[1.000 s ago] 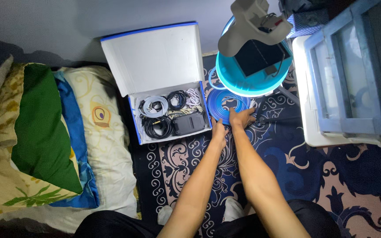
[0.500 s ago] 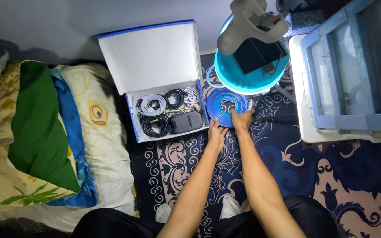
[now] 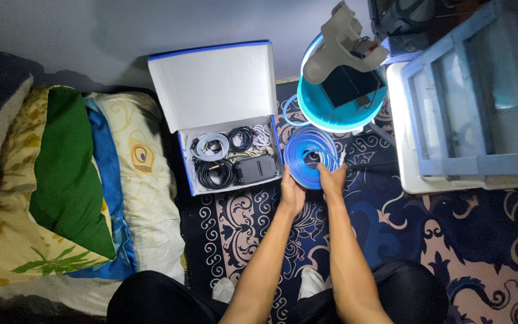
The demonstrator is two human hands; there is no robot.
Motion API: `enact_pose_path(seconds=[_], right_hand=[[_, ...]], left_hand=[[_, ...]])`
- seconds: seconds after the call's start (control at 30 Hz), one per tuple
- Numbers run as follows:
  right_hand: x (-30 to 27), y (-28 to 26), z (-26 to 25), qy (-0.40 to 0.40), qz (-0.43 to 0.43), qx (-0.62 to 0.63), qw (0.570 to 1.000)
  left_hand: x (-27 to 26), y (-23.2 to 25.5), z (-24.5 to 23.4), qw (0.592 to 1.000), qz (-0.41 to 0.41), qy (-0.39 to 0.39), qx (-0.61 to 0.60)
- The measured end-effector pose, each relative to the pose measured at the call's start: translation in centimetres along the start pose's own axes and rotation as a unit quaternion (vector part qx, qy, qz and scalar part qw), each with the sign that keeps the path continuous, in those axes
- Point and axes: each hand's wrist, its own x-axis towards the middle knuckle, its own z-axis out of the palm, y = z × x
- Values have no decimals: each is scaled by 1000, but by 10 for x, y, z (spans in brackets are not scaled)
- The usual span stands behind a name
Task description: The person places a cloth and plate on the floor, then sorts through and organizes various cables, a blue coil, and electronic accessories inside a box and a bag.
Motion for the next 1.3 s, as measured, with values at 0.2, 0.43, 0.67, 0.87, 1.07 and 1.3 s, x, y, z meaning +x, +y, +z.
enact_pose_path(seconds=[0.2, 0.43, 0.67, 0.87, 1.07, 1.3], right_hand=[[-29, -30, -15, -25, -63, -7, 998], [-65, -58, -23, -62, -127, -107, 984], [-70, -73, 27, -96, -210, -170, 958], [-62, -68, 88, -140, -233, -213, 939], [-48, -62, 132, -189, -264, -213, 921], [-44, -49, 153, -215, -186, -185, 941]], left_hand=[[-22, 31, 16, 998, -20, 29, 52], [-24, 61, -15, 983, 47, 54, 170], [-32, 110, -36, 907, 167, 154, 354], [-27, 162, -45, 878, 206, 194, 385], [-18, 198, -59, 853, 215, 219, 422], [-12, 209, -72, 848, 220, 207, 435]])
